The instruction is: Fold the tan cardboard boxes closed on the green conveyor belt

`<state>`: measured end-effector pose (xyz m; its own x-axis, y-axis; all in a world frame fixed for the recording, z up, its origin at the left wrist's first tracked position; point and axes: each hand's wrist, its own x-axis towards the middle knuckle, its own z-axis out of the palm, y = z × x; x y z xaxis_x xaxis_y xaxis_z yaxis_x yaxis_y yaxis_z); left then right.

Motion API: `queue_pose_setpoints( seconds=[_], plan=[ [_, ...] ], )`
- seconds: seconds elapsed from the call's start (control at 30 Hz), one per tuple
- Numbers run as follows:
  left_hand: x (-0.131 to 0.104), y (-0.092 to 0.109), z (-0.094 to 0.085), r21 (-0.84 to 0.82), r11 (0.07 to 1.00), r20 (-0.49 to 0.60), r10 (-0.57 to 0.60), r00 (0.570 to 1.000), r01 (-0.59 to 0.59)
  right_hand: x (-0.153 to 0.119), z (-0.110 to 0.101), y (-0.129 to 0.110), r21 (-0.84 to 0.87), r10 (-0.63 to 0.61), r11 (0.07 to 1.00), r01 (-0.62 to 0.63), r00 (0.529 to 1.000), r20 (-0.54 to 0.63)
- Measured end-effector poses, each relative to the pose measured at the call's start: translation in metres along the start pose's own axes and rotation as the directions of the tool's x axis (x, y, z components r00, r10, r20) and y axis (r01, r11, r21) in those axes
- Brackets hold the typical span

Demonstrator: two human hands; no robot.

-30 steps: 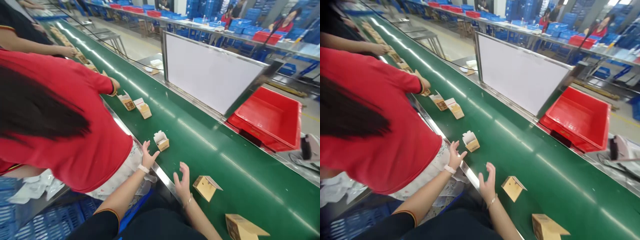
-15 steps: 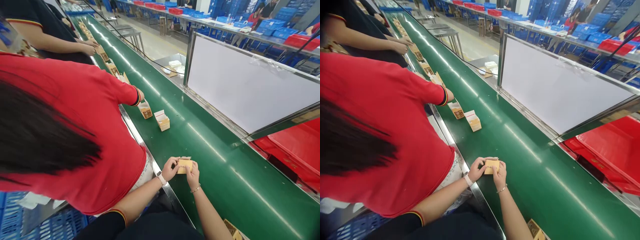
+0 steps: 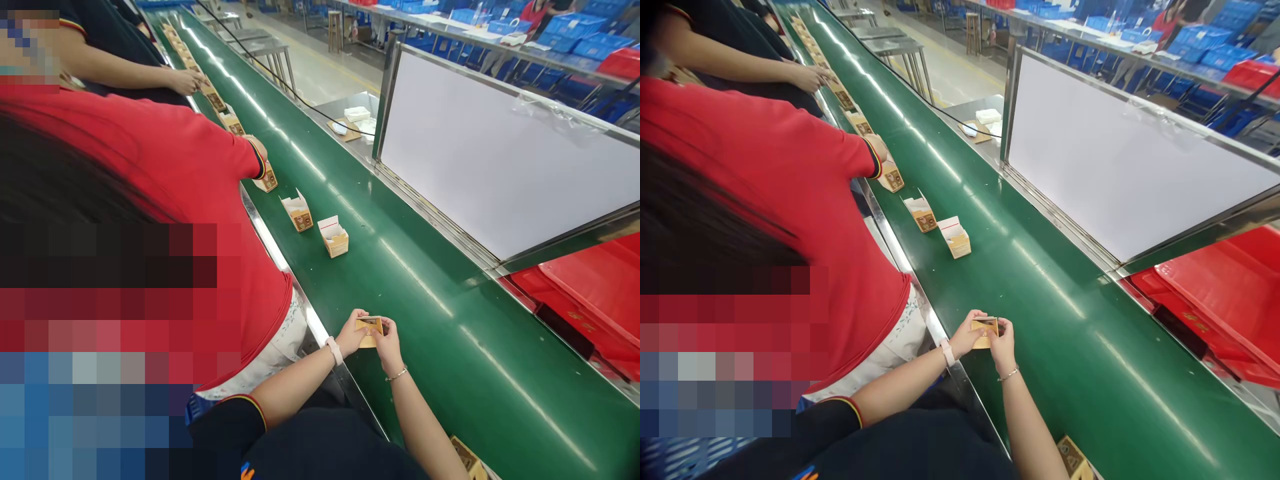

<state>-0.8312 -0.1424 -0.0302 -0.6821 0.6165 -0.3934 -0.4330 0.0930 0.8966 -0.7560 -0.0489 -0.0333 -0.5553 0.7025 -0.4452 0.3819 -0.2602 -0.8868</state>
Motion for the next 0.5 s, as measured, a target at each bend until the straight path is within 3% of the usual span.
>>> queue_pose_setpoints(
  seconds=[0.1,0.17,0.3,0.37,0.4,0.43,0.5],
  plan=[
    [-0.006,0.000,-0.005,0.109,0.994,0.024,0.007,1.000,-0.010,-0.006,-0.010,0.000,0.057,-0.027,0.998,0.026,0.999,0.020],
    [-0.016,0.001,-0.012,0.230,0.969,0.013,0.086,0.996,-0.087,-0.011,-0.018,0.000,0.041,-0.067,0.997,0.067,0.998,0.005],
    [-0.038,-0.004,-0.020,0.482,0.847,0.067,0.220,0.973,-0.225,-0.029,-0.036,-0.001,-0.178,-0.281,0.945,0.274,0.960,-0.013],
    [-0.045,-0.008,-0.018,0.548,0.803,0.097,0.217,0.971,-0.234,-0.044,-0.041,-0.006,-0.359,-0.463,0.827,0.433,0.886,0.001],
    [-0.046,-0.010,-0.016,0.571,0.785,0.116,0.215,0.970,-0.242,-0.051,-0.042,-0.011,-0.446,-0.532,0.738,0.506,0.843,0.075],
    [-0.047,-0.010,-0.014,0.590,0.764,0.145,0.215,0.966,-0.259,-0.058,-0.041,-0.017,-0.523,-0.553,0.641,0.562,0.811,0.193],
    [-0.045,-0.009,-0.011,0.619,0.714,0.241,0.224,0.944,-0.327,-0.065,-0.037,-0.035,-0.649,-0.417,0.458,0.607,0.792,0.447]
  ],
)
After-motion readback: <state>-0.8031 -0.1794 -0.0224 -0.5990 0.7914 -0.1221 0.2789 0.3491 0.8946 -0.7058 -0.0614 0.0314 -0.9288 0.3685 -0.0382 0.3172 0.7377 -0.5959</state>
